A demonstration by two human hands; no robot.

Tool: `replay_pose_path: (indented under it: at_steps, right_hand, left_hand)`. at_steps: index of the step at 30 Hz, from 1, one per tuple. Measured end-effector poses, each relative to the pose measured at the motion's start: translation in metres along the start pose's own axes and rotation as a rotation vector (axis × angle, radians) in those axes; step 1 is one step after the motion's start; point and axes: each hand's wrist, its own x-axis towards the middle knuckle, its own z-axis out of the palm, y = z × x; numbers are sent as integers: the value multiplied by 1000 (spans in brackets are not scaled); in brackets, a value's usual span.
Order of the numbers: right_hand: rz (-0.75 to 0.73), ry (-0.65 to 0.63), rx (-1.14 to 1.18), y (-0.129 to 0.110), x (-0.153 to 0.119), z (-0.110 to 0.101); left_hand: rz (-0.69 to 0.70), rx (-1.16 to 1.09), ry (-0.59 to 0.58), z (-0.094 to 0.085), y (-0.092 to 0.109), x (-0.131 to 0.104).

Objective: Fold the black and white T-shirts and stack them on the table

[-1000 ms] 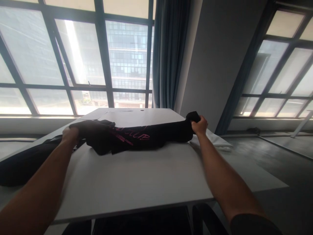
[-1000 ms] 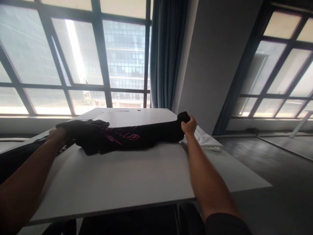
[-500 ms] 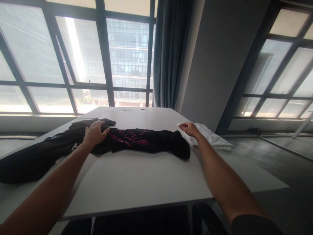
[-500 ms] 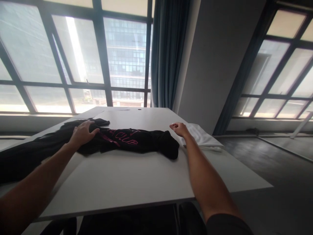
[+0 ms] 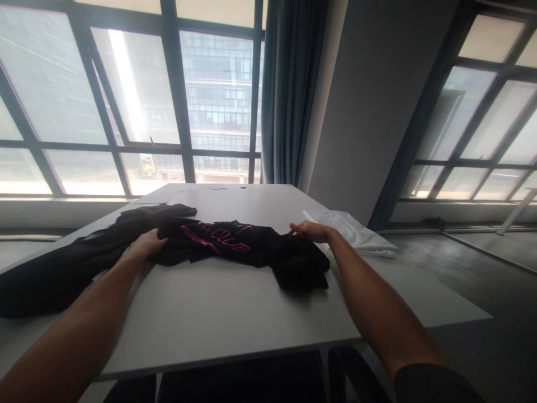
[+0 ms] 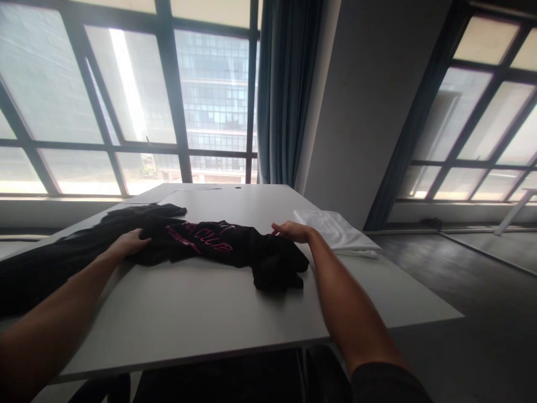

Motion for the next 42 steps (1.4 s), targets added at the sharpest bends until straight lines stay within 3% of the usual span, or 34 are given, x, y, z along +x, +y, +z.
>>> replay_pose_path:
  at_steps: [3, 5, 7, 11, 14, 17, 20, 23, 26, 29, 32, 36, 38, 40, 42]
  right_hand:
    - [-26, 271, -199, 6, 12, 6]
    - [-52, 350, -312, 8, 21, 15]
    - [-84, 257, -290, 4, 27, 26]
    - [-184, -16, -30, -15, 20, 39]
    - [-184, -33, 115, -24, 10, 39]
    - [-90, -25, 83, -22, 9, 39]
    - [-70, -127, -9, -19, 14, 47]
    - [-148, -219, -47, -26, 18, 61]
    - [-259, -280, -58, -41, 14, 75]
    - [-350, -272, -33, -53, 8, 86]
    - [-405, -150, 31, -57, 7, 89]
    - [-417, 231, 228, -60, 15, 62]
    - [-458, 452, 337, -60, 19, 33]
    - [-507, 668, 380, -57, 20, -3]
    - [-514, 732, 337, -49, 17, -35]
  left_hand:
    - [-37, 106, -64, -3, 15, -5]
    - [-21, 148, -84, -6, 25, -11]
    - [-12, 174, -91, -8, 32, -16]
    - [-7, 205, -70, -9, 37, -20]
    - [-10, 208, -48, -9, 37, -20]
    - [-16, 200, -45, -8, 37, -19]
    - [-14, 182, -40, -7, 38, -20]
    - [27, 124, -9, -9, 40, -20]
    - [90, -2, -8, -23, 44, -21]
    - [120, -249, -87, -46, 48, -26]
    - [128, -535, -266, -71, 51, -33]
    - [100, -591, -432, -97, 51, -33]
    - [62, -493, -390, -107, 46, -25]
    - [10, -393, -268, -115, 37, -15]
    - [6, -341, -104, -120, 26, -3]
